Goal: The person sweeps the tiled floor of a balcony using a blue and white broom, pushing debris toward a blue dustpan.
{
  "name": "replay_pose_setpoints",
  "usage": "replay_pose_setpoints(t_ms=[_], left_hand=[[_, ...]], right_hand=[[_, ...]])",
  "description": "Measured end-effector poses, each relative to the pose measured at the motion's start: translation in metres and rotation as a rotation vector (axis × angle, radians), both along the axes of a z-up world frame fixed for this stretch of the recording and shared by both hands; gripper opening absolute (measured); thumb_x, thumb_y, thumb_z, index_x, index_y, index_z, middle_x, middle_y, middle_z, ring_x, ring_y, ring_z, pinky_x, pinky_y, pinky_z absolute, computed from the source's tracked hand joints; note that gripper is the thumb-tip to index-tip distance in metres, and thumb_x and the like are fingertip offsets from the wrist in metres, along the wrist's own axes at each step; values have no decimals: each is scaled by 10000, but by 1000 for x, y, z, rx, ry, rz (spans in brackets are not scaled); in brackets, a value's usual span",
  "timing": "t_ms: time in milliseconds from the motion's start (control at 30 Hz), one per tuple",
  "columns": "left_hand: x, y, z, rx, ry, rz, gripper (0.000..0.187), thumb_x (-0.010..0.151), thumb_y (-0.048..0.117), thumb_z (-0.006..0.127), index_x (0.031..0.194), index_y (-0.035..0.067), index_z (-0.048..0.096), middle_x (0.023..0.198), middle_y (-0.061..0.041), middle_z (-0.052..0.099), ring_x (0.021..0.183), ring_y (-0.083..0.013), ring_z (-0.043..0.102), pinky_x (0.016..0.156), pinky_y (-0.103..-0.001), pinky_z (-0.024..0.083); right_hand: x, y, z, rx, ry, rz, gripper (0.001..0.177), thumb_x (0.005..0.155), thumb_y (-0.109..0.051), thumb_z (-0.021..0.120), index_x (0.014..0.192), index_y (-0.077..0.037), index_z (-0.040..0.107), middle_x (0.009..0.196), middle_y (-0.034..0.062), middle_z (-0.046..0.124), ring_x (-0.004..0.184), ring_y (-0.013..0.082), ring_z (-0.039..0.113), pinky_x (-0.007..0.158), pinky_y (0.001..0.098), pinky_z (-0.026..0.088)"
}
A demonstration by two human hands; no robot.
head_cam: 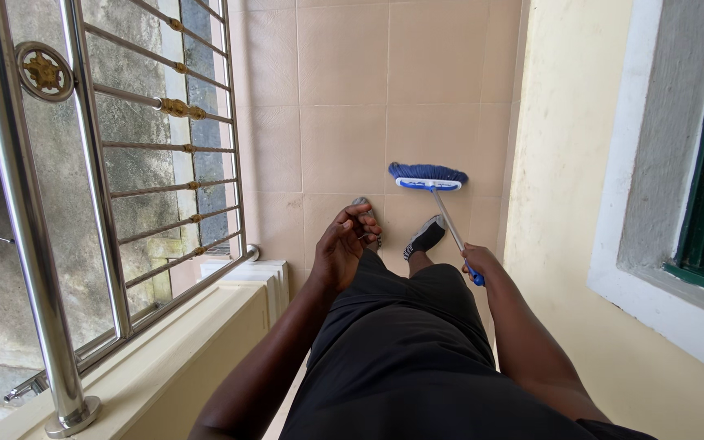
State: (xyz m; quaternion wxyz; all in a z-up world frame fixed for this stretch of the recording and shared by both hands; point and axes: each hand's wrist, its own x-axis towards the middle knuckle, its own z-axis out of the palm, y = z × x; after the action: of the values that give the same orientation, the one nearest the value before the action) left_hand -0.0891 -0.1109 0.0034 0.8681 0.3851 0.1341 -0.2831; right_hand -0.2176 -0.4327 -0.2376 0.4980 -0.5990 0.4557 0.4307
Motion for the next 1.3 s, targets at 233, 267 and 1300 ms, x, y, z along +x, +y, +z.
replay_pose_setpoints(t_ms=[233, 267, 1300], left_hand=[[-24, -32, 3, 11, 3, 12, 467, 972, 304, 541, 1349, 31, 569, 1122, -90, 634, 1078, -219, 622, 951, -364, 466], [-27, -38, 3, 12, 1, 7, 473, 966, 304, 538, 1351, 30, 568, 1123, -89, 634, 1081, -215, 622, 952, -360, 467], [-72, -96, 20, 65, -38, -77, 471, 955, 299, 526, 1346, 38, 558, 1128, -84, 642, 1110, -209, 627, 973, -368, 466]], right_hand=[[-34, -63, 11, 33, -65, -8, 591, 1005, -206, 546, 1585, -159, 441, 640, 107, 592, 410, 157, 473, 392, 343, 404], [-28, -72, 8, 23, -117, -19, 598, 1007, -213, 548, 1591, -149, 436, 635, 98, 590, 411, 147, 480, 396, 341, 409], [-55, -114, -16, -1, -82, -287, 633, 1016, -243, 487, 1628, -244, 324, 580, 57, 521, 378, 137, 406, 367, 307, 365]])
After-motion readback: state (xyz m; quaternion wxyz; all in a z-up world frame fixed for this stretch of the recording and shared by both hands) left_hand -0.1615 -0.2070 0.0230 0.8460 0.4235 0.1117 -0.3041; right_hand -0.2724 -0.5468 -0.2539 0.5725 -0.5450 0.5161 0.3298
